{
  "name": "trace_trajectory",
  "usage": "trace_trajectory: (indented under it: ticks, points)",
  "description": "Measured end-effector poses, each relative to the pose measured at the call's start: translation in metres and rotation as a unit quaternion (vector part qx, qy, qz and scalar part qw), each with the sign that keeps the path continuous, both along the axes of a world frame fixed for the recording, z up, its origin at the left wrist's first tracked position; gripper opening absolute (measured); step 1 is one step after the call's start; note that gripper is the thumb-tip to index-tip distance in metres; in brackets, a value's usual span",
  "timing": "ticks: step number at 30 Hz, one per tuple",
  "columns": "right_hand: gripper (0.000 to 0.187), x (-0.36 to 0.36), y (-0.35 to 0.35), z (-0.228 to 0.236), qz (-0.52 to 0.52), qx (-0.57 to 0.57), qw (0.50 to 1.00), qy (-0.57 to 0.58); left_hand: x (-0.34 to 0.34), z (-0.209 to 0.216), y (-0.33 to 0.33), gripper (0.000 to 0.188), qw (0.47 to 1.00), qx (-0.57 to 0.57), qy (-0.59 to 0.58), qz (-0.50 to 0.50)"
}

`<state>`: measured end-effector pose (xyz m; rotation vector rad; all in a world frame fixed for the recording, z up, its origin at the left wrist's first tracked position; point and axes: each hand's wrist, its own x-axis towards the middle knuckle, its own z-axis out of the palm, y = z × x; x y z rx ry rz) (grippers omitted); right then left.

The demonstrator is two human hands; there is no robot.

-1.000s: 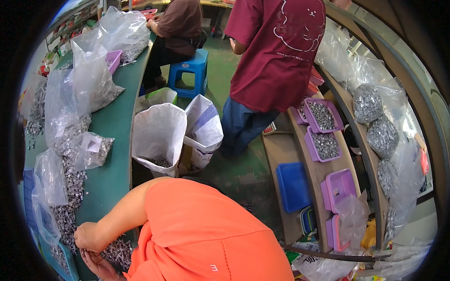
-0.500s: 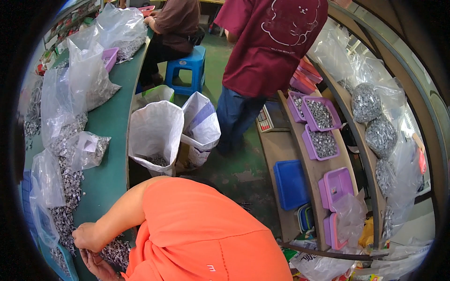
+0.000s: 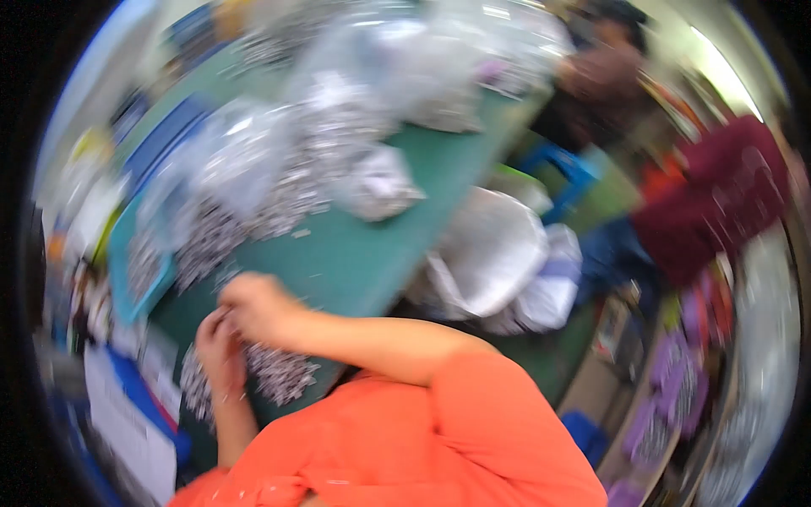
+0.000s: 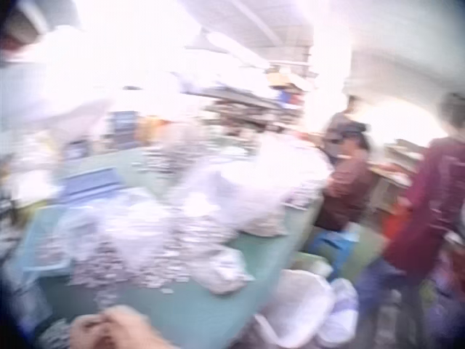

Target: The person sits at a green workbench and repeatedly picks up small silver metal clips and flower-shaped connectors. They interlock the clips with the connectors by hand and place the assembled units into a growing pile on the table.

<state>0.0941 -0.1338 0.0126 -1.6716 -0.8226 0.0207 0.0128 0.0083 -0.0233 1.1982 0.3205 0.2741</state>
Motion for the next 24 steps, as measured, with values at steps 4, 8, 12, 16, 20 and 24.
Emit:
trace_trajectory:
  ticks: [4,8,12,16,20,24]
  points:
    - [0.013,0.003,-0.003,0.006,0.013,-0.029,0.999,0.032,0.001,0.012,-0.006,0.023,0.999,-0.042,-0.014,-0.007]
    - [0.014,-0.003,0.005,0.001,0.057,-0.021,0.993,0.1,-0.002,0.0,0.001,0.023,0.998,-0.054,-0.038,0.004]
    - [0.016,0.007,0.011,0.009,0.076,0.01,0.951,0.298,-0.001,0.005,0.0,0.026,0.994,-0.081,-0.077,0.004]
    - [0.019,0.01,0.007,0.008,0.082,0.026,0.953,0.291,-0.002,0.005,0.002,0.027,0.993,-0.095,-0.063,0.016]
    - [0.022,0.009,0.006,0.005,0.093,0.042,0.959,0.263,0.002,0.006,-0.001,0.021,0.995,-0.078,-0.06,0.027]
    - [0.023,0.007,0.003,0.004,0.097,0.033,0.963,0.248,0.001,0.006,0.002,0.019,0.996,-0.061,-0.059,0.016]
